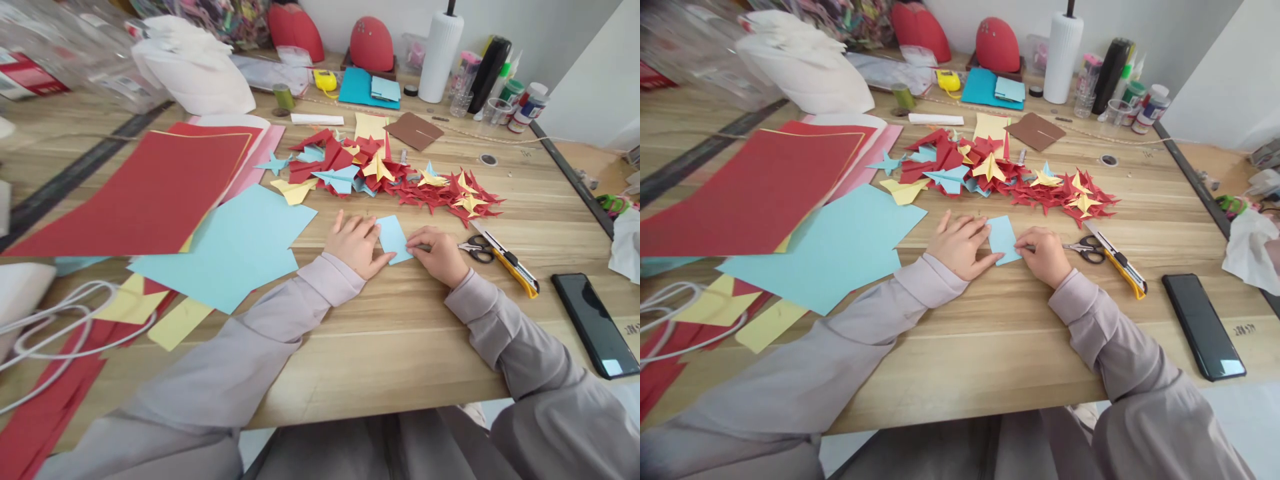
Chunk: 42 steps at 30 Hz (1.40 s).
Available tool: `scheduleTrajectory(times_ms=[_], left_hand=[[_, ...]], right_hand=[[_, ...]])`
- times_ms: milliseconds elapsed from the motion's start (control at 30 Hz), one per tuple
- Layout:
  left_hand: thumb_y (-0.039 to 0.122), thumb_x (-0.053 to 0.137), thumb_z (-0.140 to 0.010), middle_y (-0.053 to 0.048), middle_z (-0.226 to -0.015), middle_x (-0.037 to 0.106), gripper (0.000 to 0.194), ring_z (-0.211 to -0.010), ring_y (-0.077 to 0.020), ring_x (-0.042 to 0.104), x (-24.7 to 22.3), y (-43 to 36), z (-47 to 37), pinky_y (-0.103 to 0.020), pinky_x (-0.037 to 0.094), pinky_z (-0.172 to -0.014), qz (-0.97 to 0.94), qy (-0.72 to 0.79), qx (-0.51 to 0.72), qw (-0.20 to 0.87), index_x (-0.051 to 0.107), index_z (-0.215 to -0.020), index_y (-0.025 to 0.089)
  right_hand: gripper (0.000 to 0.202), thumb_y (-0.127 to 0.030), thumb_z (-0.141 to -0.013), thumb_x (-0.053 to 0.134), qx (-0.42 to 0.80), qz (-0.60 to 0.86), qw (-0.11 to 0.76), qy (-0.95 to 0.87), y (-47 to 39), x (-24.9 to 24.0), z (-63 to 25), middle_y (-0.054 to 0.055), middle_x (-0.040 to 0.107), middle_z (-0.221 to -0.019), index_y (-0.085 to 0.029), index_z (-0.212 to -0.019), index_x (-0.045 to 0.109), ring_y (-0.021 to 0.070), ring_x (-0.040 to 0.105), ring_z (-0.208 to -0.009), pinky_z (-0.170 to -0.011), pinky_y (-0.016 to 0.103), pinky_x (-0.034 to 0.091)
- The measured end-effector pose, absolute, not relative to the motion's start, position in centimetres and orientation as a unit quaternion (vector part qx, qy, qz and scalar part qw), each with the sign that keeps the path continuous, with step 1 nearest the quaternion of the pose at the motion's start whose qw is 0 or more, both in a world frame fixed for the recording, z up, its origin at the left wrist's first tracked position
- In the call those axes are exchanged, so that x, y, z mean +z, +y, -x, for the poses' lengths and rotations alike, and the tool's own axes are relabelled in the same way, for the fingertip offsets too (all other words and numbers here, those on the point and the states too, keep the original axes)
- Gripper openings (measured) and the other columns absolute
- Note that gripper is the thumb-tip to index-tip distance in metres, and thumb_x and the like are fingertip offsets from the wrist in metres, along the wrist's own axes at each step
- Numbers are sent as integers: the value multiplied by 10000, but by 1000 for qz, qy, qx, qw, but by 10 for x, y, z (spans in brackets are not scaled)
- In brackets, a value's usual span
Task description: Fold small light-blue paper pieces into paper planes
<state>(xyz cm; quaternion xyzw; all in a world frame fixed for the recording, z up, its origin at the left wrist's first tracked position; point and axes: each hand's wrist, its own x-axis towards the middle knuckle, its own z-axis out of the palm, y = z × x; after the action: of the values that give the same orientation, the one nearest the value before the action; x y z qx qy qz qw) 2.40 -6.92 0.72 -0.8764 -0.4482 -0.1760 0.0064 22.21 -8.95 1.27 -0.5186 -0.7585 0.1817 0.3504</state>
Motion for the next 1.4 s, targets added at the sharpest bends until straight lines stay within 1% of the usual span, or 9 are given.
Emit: scheduleTrajectory(times_ms=[333, 500, 600, 767, 867, 933, 1033, 1133, 1400], left_hand=[[638, 504, -708, -142, -1309, 486, 699, -1200, -348, 393, 3, -68, -21, -578, 128, -1055, 883, -440, -165, 6, 528, -1217, 158], [494, 400, -841, -99, -1281, 524, 481, -1194, -311, 404, 1, -63, -20, -552, 183, -1045, 877, -450, -170, -3, 568, -1177, 192], [435, 402, -853, -88, -1267, 538, 421, -1185, -306, 410, 3, -63, -21, -553, 195, -1036, 874, -456, -168, -12, 580, -1163, 212], [506, 467, -794, -103, -1298, 508, 505, -1186, -325, 398, 8, -65, -21, -555, 182, -1035, 877, -453, -161, -15, 568, -1178, 192], [540, 480, -771, -116, -1306, 497, 559, -1189, -333, 390, 9, -65, -21, -560, 189, -1026, 879, -449, -160, -18, 559, -1186, 174], [543, 479, -768, -120, -1302, 499, 570, -1181, -334, 394, 9, -65, -20, -561, 205, -1016, 882, -443, -162, -20, 557, -1186, 163], [435, 426, -826, -104, -1290, 513, 454, -1170, -314, 409, 11, -65, -20, -557, 236, -999, 882, -441, -168, -19, 563, -1176, 179], [300, 385, -841, -88, -1283, 524, 390, -1163, -302, 421, 13, -65, -20, -561, 244, -996, 879, -447, -165, -12, 572, -1164, 186], [261, 422, -801, -107, -1261, 536, 405, -1147, -313, 435, 12, -65, -23, -614, 181, -1016, 881, -442, -169, 4, 573, -1168, 177]], right_hand=[[121, -102, -709, 596, 183, 509, 342, -768, -88, 10, -224, 43, 674, -790, -187, -699, 682, 167, 617, -775, -762, 297, 471], [127, -151, -741, 580, 122, 526, 296, -788, -91, 10, -224, 66, 658, -868, -184, -801, 687, 197, 585, -846, -799, 336, 422], [204, -135, -766, 534, 70, 498, 275, -819, -94, 12, -221, 68, 641, -970, -195, -901, 674, 200, 551, -929, -851, 352, 375], [330, -17, -750, 436, 45, 435, 230, -869, -97, 14, -213, 39, 657, -971, -206, -898, 661, 174, 537, -932, -888, 344, 322], [321, -12, -748, 428, 48, 435, 215, -873, -97, 14, -211, 45, 652, -965, -192, -892, 652, 178, 529, -925, -882, 337, 319], [342, -17, -760, 416, 43, 447, 204, -870, -97, 15, -210, 61, 634, -983, -179, -966, 636, 187, 510, -926, -858, 332, 327], [404, -30, -785, 404, 19, 463, 165, -871, -99, 17, -205, 77, 598, -989, -184, -1108, 592, 203, 466, -881, -798, 330, 334], [417, -59, -819, 397, -24, 469, 120, -875, -101, 20, -198, 80, 570, -977, -218, -1163, 570, 211, 422, -837, -761, 336, 321], [323, -102, -854, 396, -91, 444, 69, -888, -112, 30, -191, 102, 566, -951, -185, -1071, 621, 216, 415, -828, -772, 353, 321]])
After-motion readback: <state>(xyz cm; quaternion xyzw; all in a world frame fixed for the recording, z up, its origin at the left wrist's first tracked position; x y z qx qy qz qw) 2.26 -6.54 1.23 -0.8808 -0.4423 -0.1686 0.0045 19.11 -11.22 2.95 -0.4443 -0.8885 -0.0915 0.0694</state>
